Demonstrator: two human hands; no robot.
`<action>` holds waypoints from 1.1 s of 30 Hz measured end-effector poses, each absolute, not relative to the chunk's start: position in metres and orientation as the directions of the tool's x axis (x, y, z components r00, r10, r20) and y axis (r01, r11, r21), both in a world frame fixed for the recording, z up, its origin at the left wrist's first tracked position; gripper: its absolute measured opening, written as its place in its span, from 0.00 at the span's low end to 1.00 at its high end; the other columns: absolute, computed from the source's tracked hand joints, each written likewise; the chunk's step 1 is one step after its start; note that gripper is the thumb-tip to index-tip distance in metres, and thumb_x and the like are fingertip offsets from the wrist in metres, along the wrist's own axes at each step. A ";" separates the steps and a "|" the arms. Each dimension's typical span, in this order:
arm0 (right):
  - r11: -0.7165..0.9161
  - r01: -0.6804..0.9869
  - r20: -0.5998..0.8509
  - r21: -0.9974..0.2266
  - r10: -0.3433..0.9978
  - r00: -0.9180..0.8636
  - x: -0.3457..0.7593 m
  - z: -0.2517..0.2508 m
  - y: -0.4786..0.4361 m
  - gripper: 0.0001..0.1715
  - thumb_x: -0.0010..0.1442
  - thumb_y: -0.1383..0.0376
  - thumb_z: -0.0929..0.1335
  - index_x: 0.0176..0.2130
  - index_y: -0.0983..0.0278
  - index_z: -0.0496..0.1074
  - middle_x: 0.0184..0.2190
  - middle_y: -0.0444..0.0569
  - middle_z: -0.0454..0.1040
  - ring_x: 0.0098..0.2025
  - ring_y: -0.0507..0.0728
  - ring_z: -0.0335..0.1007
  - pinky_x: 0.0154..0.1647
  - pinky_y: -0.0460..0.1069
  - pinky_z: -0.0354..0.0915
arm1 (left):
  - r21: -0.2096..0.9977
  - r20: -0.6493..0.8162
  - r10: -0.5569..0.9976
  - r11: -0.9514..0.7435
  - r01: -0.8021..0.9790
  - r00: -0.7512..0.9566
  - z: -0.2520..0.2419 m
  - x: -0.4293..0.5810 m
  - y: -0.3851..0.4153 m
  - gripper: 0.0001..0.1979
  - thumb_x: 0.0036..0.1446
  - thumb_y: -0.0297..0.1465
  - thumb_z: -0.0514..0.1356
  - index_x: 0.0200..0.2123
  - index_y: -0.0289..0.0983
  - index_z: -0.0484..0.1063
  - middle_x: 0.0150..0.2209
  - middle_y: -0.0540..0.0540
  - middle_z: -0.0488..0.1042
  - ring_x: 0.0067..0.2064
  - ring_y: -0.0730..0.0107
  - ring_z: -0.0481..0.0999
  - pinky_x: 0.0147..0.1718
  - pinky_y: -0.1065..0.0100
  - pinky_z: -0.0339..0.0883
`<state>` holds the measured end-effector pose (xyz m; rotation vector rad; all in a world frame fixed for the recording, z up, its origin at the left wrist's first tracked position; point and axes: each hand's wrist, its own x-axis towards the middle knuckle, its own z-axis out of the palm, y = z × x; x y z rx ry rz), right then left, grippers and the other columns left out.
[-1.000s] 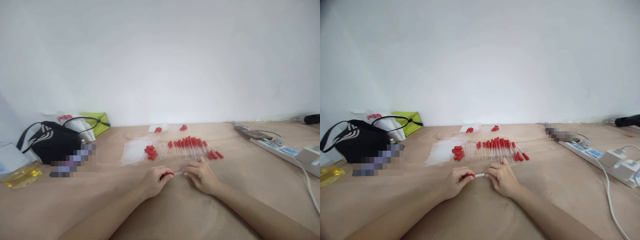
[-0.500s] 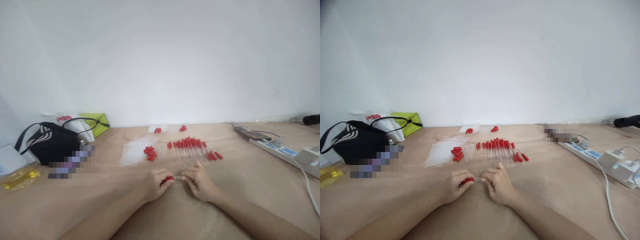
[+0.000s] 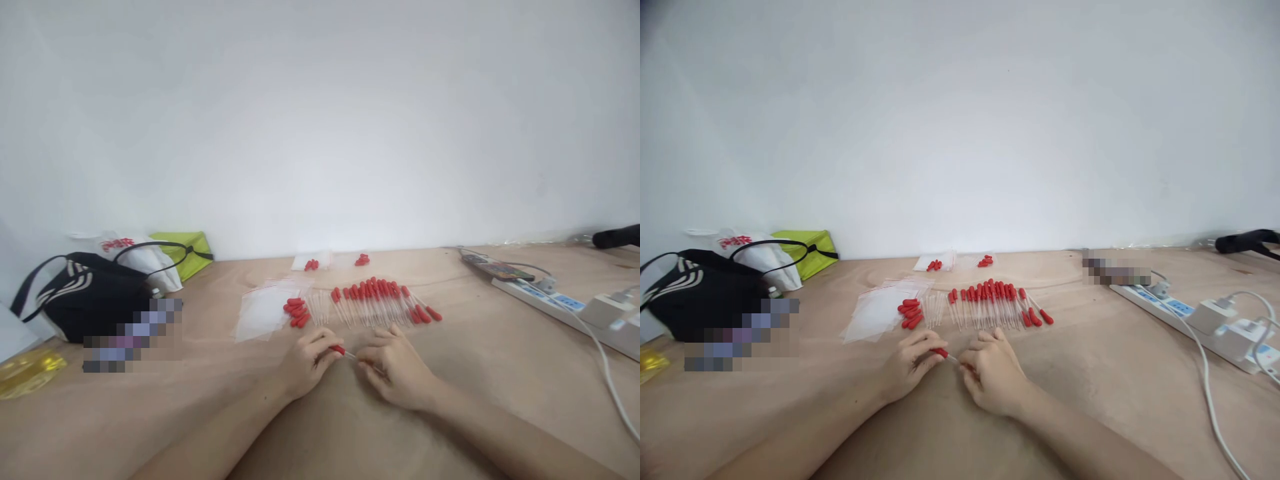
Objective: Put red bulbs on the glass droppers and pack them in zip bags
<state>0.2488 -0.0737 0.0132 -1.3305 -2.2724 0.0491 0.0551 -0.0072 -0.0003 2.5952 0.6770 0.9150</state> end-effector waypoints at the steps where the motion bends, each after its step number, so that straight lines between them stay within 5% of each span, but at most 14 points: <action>1: 0.508 0.808 0.391 -0.299 0.838 -0.382 0.250 0.013 -0.073 0.08 0.50 0.69 0.62 0.23 0.61 0.68 0.21 0.44 0.71 0.29 0.54 0.62 0.33 0.49 0.50 | 0.417 0.526 0.556 -0.828 0.374 0.643 -0.001 0.053 -0.005 0.10 0.56 0.30 0.53 0.42 0.38 0.66 0.38 0.44 0.69 0.40 0.66 0.68 0.40 0.66 0.62; 6: 0.264 0.733 0.353 -0.626 0.935 -0.036 0.255 0.010 -0.043 0.09 0.52 0.67 0.61 0.26 0.62 0.69 0.23 0.44 0.73 0.27 0.52 0.66 0.29 0.46 0.56 | 0.333 0.632 0.683 -0.666 0.667 0.367 0.002 0.035 0.016 0.05 0.52 0.31 0.55 0.33 0.38 0.66 0.33 0.46 0.68 0.37 0.63 0.67 0.38 0.62 0.61; 8: 0.155 0.728 0.362 -0.668 0.922 0.136 0.253 0.010 -0.022 0.08 0.50 0.67 0.62 0.31 0.64 0.69 0.25 0.46 0.74 0.28 0.53 0.67 0.29 0.46 0.57 | 0.277 0.626 0.698 -0.616 0.738 0.348 0.003 0.030 0.024 0.03 0.50 0.31 0.57 0.29 0.37 0.67 0.31 0.47 0.67 0.35 0.63 0.67 0.36 0.62 0.61; 19: -0.131 0.888 0.258 -0.441 0.929 0.265 0.220 0.009 0.033 0.07 0.50 0.65 0.62 0.30 0.63 0.68 0.27 0.47 0.74 0.35 0.56 0.69 0.40 0.51 0.48 | 0.172 0.507 0.796 -0.468 0.867 0.330 0.001 0.027 0.030 0.05 0.50 0.31 0.58 0.32 0.38 0.68 0.32 0.47 0.69 0.37 0.61 0.67 0.35 0.63 0.59; 33: -0.137 0.923 0.279 -0.358 0.928 0.246 0.214 0.006 0.029 0.14 0.53 0.59 0.60 0.32 0.65 0.70 0.28 0.51 0.75 0.34 0.58 0.69 0.40 0.53 0.46 | 0.207 0.544 0.760 -0.533 0.821 0.356 0.001 0.027 0.033 0.03 0.50 0.26 0.55 0.28 0.36 0.69 0.30 0.47 0.70 0.35 0.63 0.70 0.34 0.64 0.61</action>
